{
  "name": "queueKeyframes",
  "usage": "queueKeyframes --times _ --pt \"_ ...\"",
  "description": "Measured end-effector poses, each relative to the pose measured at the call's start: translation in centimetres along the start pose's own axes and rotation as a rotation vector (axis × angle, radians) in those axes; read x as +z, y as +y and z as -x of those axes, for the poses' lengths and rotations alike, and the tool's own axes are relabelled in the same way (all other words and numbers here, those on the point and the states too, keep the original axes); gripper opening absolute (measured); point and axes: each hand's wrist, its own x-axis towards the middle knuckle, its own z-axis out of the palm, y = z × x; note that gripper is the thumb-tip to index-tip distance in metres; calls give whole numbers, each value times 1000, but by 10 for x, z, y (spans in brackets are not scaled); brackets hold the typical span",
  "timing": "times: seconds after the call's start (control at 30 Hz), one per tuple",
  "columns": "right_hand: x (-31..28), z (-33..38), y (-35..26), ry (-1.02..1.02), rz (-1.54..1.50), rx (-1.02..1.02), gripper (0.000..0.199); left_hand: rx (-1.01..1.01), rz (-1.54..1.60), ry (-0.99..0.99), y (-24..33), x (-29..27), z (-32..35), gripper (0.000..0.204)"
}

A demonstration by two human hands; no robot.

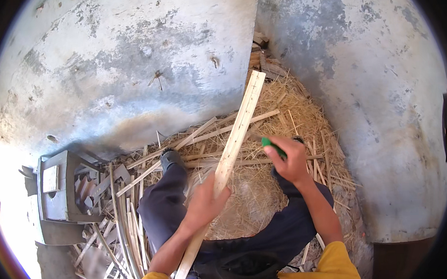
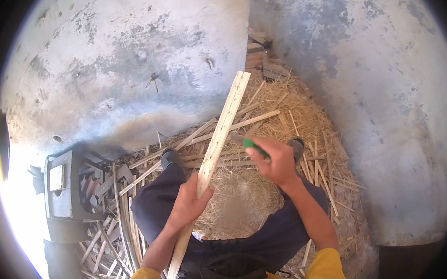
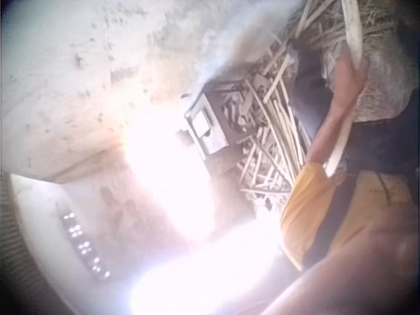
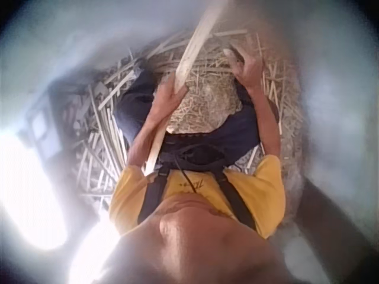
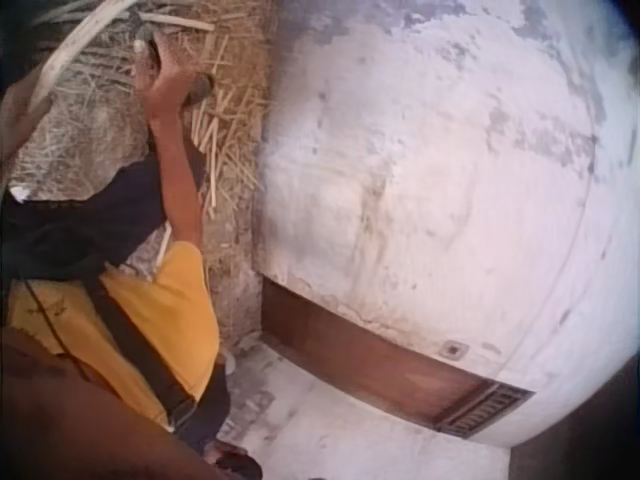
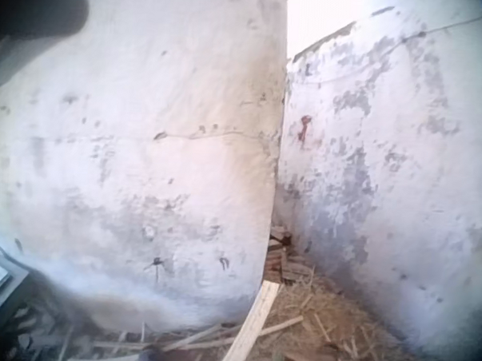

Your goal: The person whittles a thin wooden slat using a small utility knife and a larger knife, shaving off pieces of wood while sitting on a floor covered in straw.

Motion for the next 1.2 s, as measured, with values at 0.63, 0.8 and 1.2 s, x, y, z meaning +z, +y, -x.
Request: queueKeyframes --times 0.63,0.8,1.2 --pt "30 23 -31 -201 -51 -169 33 -112 417 -200 -4 -2 -4 13" --pt "32 22 -30 -200 4 -179 32 -60 375 -178 -11 -3 -2 16" --pt "32 19 -23 -127 94 -219 30 -59 319 -181 -5 -7 -2 15"
